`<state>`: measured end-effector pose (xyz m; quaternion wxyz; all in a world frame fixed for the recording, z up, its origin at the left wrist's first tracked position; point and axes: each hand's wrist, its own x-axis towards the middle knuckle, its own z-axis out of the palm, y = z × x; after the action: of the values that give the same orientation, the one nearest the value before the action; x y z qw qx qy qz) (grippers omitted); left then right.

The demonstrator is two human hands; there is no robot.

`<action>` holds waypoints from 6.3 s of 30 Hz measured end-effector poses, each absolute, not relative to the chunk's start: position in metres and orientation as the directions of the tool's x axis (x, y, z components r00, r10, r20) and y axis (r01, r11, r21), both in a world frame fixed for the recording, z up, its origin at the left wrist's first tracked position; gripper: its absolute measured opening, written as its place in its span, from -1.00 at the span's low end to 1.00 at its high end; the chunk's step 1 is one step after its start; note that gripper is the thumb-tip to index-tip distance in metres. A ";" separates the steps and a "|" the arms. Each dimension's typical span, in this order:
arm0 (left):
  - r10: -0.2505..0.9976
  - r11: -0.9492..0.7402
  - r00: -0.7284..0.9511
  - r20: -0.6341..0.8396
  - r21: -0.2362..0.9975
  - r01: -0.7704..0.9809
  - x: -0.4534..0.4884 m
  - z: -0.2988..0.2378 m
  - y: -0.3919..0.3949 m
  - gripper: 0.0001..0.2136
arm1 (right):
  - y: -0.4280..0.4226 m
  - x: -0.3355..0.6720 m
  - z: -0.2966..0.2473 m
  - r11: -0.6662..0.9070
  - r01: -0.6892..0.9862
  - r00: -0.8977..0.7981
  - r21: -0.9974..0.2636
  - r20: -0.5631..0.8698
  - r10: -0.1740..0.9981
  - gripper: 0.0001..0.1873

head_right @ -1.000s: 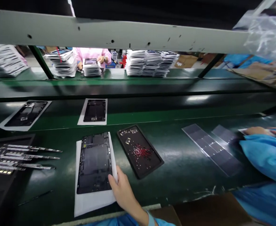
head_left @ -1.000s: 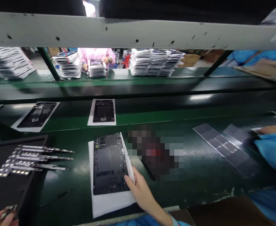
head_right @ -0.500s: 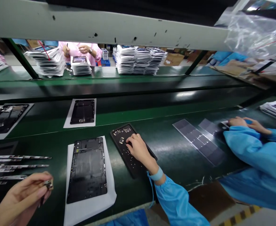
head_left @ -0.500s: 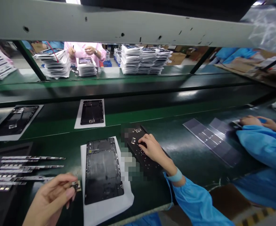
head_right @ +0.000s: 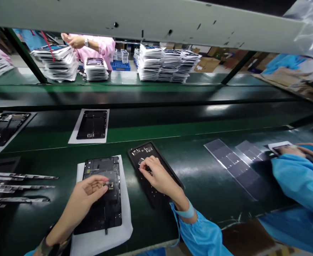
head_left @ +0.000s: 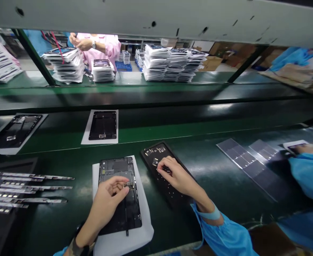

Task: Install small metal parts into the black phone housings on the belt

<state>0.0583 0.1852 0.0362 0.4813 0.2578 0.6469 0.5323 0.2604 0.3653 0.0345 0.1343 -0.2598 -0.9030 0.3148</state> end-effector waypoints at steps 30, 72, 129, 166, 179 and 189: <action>0.875 0.267 -0.400 -0.274 0.961 -0.074 0.066 0.018 0.198 -0.81 | 0.327 0.216 0.029 0.203 0.239 -0.886 -0.950 -0.128 0.445 -0.92; 0.828 0.338 -0.347 -0.440 0.886 -0.316 0.057 0.018 0.200 -0.76 | 0.373 0.247 0.023 0.389 0.312 -0.776 -0.867 0.004 0.630 -0.74; 0.839 0.323 -0.344 -0.422 0.894 -0.311 0.066 0.005 0.199 -0.77 | 0.308 0.204 -0.005 -0.236 0.174 -0.827 -0.956 -0.272 0.492 -0.60; 0.810 0.374 -0.353 -0.468 0.876 -0.304 0.070 -0.015 0.183 -0.77 | 0.245 0.221 -0.025 0.138 0.492 -0.672 -0.860 -0.274 0.688 -0.78; 0.813 0.381 -0.316 -0.488 0.858 -0.344 0.070 -0.010 0.178 -0.76 | 0.255 0.223 -0.015 -0.282 0.413 -0.687 -0.866 -0.500 0.527 -0.69; 0.801 0.409 -0.273 -0.532 0.820 -0.400 0.067 -0.008 0.176 -0.75 | 0.261 0.223 -0.008 -0.296 0.444 -0.698 -0.846 -0.534 0.478 -0.69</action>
<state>0.0667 0.1756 -0.0084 0.5798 0.1653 0.6069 0.5179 0.2230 0.2609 -0.0081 0.0120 -0.3886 -0.5933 0.7049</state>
